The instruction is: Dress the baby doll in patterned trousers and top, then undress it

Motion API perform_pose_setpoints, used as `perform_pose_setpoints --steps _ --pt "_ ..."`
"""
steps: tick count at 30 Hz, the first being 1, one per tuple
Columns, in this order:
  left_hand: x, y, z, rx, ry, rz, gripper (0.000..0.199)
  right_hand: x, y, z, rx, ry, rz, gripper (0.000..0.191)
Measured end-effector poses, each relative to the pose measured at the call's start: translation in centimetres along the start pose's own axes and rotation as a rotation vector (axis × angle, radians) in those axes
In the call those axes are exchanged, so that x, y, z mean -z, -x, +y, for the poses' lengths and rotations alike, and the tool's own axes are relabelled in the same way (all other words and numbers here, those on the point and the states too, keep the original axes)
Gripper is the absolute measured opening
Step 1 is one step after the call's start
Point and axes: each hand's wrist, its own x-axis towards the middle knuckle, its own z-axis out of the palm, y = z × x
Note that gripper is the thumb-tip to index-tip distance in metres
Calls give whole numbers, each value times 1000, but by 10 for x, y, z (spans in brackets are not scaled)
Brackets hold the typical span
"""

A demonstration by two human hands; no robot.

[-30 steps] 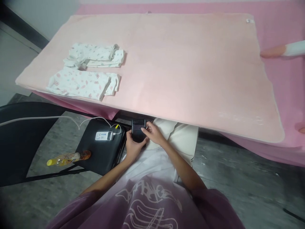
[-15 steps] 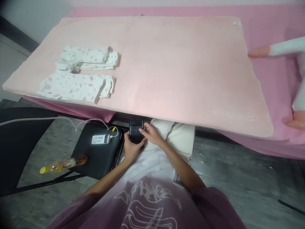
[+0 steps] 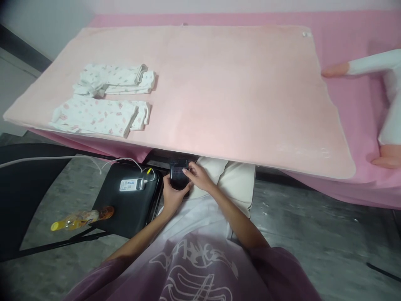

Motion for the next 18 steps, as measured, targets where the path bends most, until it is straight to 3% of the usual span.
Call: perform_pose_setpoints --steps 18 --pt "-1 0 0 -15 20 1 82 1 0 7 -8 -37 -18 46"
